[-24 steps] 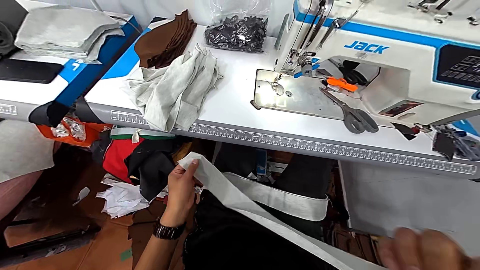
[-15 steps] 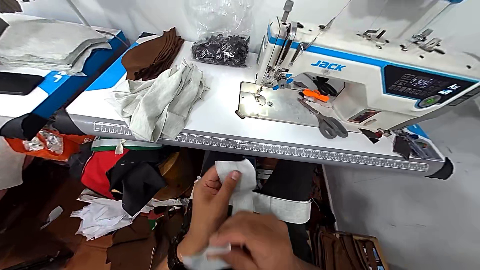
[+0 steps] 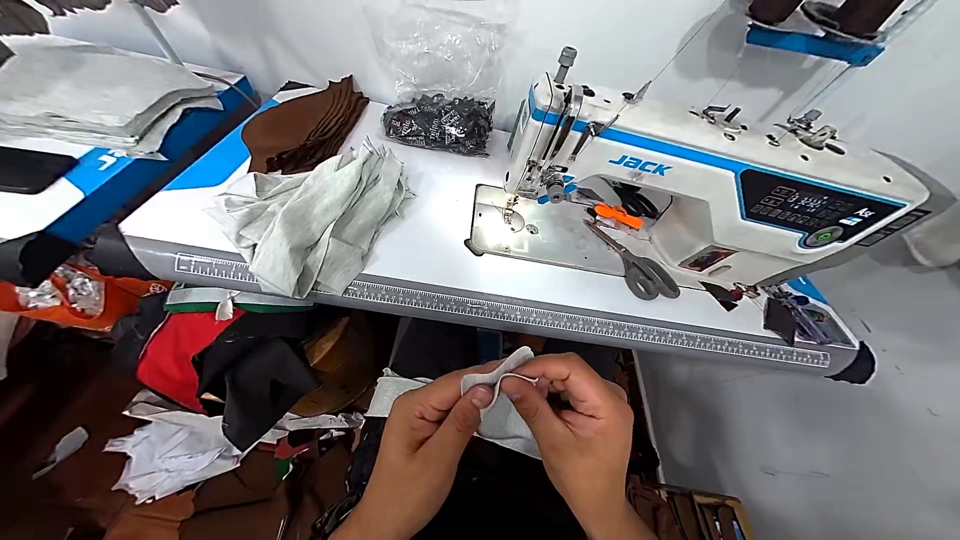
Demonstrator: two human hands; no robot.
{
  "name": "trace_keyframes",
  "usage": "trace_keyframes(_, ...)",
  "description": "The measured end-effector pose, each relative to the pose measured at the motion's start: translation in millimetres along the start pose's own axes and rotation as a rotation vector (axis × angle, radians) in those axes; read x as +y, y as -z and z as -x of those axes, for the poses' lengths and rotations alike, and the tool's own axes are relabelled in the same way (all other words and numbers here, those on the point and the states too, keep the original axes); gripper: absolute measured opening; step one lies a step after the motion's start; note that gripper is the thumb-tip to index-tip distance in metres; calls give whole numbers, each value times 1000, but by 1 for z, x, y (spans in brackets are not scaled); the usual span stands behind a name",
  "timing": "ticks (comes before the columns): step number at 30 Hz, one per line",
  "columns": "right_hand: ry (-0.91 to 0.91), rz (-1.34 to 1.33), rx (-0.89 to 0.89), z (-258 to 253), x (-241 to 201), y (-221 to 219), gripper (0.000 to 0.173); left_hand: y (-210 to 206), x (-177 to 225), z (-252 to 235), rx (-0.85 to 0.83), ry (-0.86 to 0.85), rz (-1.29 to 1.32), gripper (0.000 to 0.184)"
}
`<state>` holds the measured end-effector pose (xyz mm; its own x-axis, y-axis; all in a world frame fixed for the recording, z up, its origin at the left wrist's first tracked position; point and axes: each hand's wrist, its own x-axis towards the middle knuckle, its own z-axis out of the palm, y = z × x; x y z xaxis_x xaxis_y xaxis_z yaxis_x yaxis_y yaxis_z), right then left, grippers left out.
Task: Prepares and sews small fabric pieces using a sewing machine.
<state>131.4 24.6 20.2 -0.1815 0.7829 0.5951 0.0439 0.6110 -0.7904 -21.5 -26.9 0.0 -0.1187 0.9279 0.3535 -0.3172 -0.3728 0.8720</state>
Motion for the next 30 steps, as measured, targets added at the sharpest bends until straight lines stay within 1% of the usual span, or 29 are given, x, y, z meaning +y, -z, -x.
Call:
trace_keyframes(10, 0, 71, -35, -5, 2, 7, 16, 3, 6, 1, -58, -5, -49, 30)
trace_keyframes(12, 8, 109, -26, -5, 2, 7, 19, 3, 8, 0, -85, -8, -29, 27)
trace_keyframes(13, 7, 134, -17, -5, 2, 7, 21, 2, 10, 0, -81, -7, -28, 25)
trace_keyframes(15, -16, 183, -10, -5, 2, 6, 24, 0, 10, -2, 2, -1, -76, 19)
trace_keyframes(17, -56, 181, -13, -3, 5, 7, 28, -1, 9, -4, 71, 24, -101, 21)
trace_keyframes(19, -136, 81, -68, -1, 10, 11, 38, 0, 11, -6, 92, 43, -108, 23)
trace_keyframes(21, -258, -126, -218, 0, 18, 18, 54, 3, 14, -9, 96, 42, -126, 23)
trace_keyframes(22, -305, -237, -292, 0, 22, 20, 59, 4, 15, -10, 91, 41, -145, 23)
trace_keyframes(23, -321, -327, -329, 1, 25, 18, 58, 5, 15, -11, 84, 41, -167, 23)
trace_keyframes(24, -312, -382, -322, 2, 25, 15, 52, 5, 15, -12, 79, 41, -194, 23)
trace_keyframes(26, -266, -386, -205, 3, 24, 5, 27, 3, 13, -13, 88, 22, -265, 22)
trace_keyframes(27, -249, -364, -149, 4, 24, 2, 19, 1, 13, -13, 101, 5, -296, 21)
trace_keyframes(28, -238, -346, -110, 4, 23, 0, 15, 0, 12, -13, 114, -10, -318, 19)
trace_keyframes(30, -234, -329, -67, 5, 23, -3, 14, -2, 10, -12, 142, -12, -309, 15)
